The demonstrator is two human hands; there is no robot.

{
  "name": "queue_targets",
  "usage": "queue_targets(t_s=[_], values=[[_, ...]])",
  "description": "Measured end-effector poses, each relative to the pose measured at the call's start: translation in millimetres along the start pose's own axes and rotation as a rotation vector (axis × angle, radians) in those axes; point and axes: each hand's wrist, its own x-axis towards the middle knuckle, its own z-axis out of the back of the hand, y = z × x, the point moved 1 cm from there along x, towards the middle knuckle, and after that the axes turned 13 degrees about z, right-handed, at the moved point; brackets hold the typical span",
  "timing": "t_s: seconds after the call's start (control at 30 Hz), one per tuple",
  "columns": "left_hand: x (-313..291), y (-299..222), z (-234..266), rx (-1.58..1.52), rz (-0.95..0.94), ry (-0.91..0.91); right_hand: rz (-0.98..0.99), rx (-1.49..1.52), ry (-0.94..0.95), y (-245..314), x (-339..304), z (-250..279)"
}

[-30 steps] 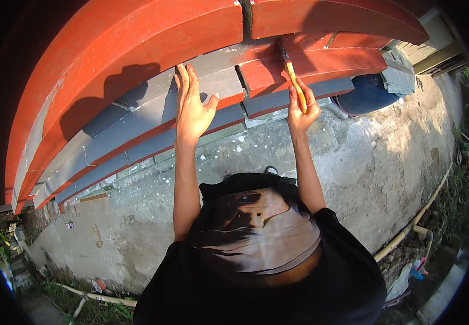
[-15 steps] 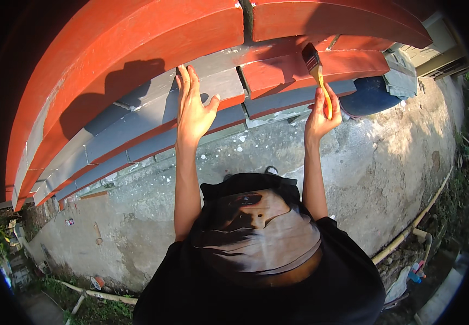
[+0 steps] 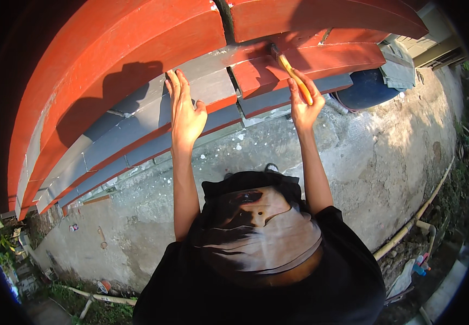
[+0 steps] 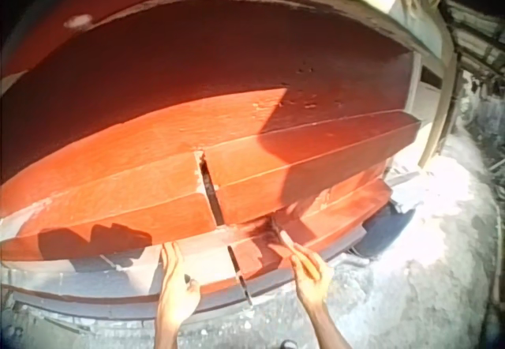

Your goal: Painting the surfaces of a red louvered structure with a brush.

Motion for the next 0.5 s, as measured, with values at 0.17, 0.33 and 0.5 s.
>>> queue_targets(t_s=[0.17, 0.33, 0.5], values=[[1, 6, -3, 0.015, -0.021, -0.016, 0.138, 0.03, -0.338, -22, 8, 22], [4, 2, -6, 0.0, -0.017, -0.024, 0.163, -0.058, 0.042, 12, -37, -29], [2, 2, -3, 0.021, 0.004, -0.027, 0.191, 0.085, 0.23, 31, -21, -16]])
